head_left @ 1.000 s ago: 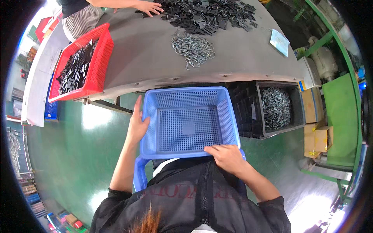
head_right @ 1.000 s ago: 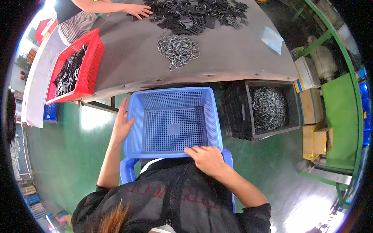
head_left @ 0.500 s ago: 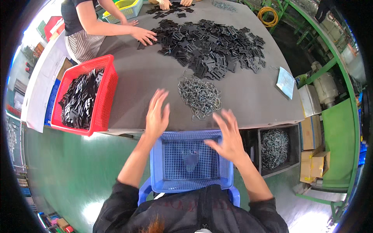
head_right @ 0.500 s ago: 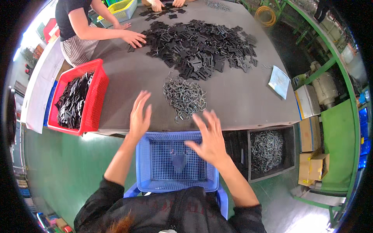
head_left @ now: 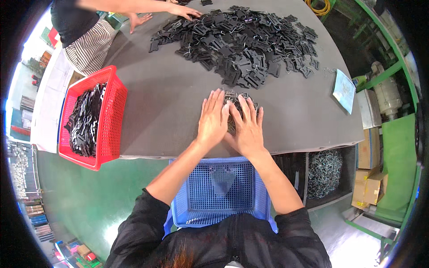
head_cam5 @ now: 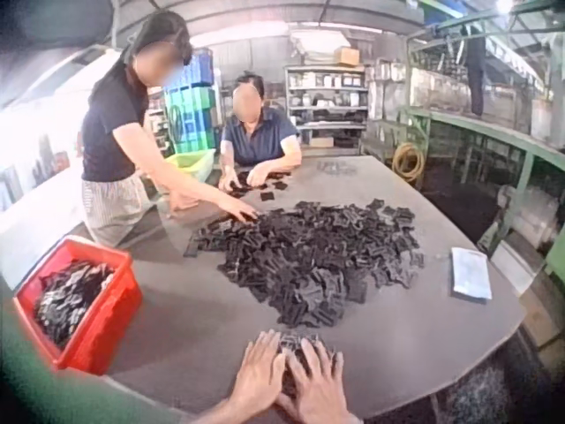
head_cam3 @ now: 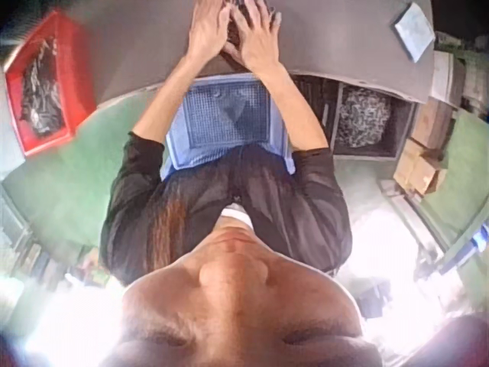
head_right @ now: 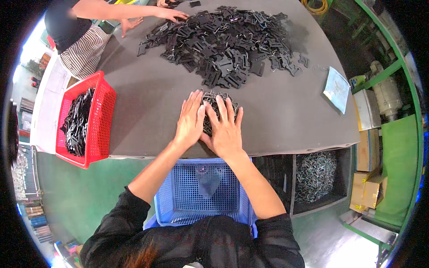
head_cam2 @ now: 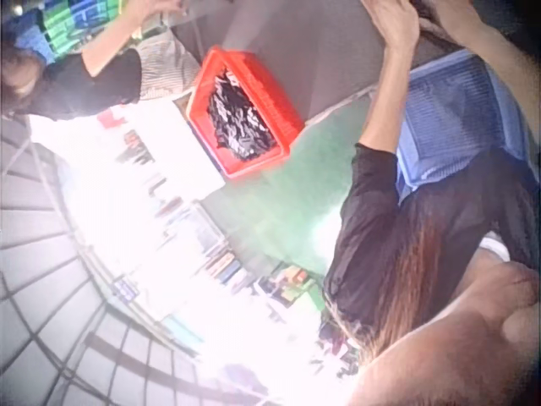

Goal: The person assembles clips by hand by inserting small metal wire hooks into black plastic bases on a metal table. The person places the completed clips into a blue basket.

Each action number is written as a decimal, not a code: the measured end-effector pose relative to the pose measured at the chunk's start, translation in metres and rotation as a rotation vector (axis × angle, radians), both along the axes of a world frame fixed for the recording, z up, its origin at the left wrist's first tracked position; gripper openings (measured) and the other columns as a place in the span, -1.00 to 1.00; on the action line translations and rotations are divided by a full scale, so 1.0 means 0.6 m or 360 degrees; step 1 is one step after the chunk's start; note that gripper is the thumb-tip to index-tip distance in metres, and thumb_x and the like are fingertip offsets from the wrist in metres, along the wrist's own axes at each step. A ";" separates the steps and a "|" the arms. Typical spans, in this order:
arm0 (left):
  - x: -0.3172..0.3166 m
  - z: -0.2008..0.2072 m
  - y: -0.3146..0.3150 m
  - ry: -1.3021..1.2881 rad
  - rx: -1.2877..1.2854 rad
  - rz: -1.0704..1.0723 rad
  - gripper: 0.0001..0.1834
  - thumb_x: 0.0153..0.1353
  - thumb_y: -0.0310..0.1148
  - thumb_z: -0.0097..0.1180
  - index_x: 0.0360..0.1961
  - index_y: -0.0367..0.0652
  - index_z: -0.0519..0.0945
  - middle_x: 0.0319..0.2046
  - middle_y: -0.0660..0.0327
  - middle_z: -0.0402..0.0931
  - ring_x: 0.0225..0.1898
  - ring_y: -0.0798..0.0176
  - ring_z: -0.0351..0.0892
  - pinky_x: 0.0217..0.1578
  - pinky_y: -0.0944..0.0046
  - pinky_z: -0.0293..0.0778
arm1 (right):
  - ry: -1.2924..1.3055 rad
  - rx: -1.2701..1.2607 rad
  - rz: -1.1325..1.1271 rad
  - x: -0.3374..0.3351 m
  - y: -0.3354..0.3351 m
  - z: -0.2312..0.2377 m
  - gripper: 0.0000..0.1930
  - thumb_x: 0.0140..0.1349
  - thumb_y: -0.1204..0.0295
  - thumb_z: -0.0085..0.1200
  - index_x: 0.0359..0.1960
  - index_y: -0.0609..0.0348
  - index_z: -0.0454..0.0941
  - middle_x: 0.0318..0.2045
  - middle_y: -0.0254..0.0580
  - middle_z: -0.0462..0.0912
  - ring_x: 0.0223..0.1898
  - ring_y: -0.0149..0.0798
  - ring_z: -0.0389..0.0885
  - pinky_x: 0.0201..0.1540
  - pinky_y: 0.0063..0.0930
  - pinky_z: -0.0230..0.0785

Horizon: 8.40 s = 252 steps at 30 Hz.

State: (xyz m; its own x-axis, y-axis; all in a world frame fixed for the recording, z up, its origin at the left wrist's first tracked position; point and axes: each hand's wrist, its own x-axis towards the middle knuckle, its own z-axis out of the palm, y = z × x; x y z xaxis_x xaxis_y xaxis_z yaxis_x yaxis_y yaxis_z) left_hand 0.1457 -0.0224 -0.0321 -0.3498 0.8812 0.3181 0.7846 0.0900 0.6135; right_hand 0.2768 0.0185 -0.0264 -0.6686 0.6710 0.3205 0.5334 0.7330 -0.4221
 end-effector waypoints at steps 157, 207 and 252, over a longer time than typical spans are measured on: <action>-0.177 0.007 -0.086 0.0432 -0.0047 0.0074 -0.49 0.18 -0.13 0.06 0.16 0.04 0.40 0.24 0.10 0.20 0.31 -0.08 0.06 0.28 -0.17 -0.02 | -0.0460 0.0292 -0.0023 -0.083 0.148 0.021 -0.62 0.29 0.22 -0.06 0.16 -0.33 0.39 0.16 -0.44 0.43 0.26 -0.25 0.30 0.26 0.35 -0.10; -0.147 0.011 0.097 0.0307 0.0257 -0.0251 -0.92 0.09 -0.37 0.13 -0.39 -0.08 0.63 -0.22 0.29 0.55 -0.12 0.14 0.49 -0.08 0.14 0.44 | 0.0424 0.0132 0.0144 -0.062 0.053 -0.005 -0.67 -0.03 0.40 0.25 -0.16 0.08 0.55 -0.19 -0.18 0.53 -0.04 -0.07 0.47 -0.03 -0.19 0.32; -0.213 0.183 0.058 0.0073 -0.0048 -0.0536 -0.64 0.04 -0.58 0.10 -0.07 -0.20 0.55 -0.45 0.19 0.59 -0.47 0.34 0.54 -0.38 0.29 0.46 | 0.0288 -0.0232 0.0049 -0.066 0.077 0.031 -0.79 0.00 0.44 0.24 -0.27 0.04 0.60 -0.28 -0.20 0.57 -0.15 -0.09 0.54 -0.15 -0.25 0.44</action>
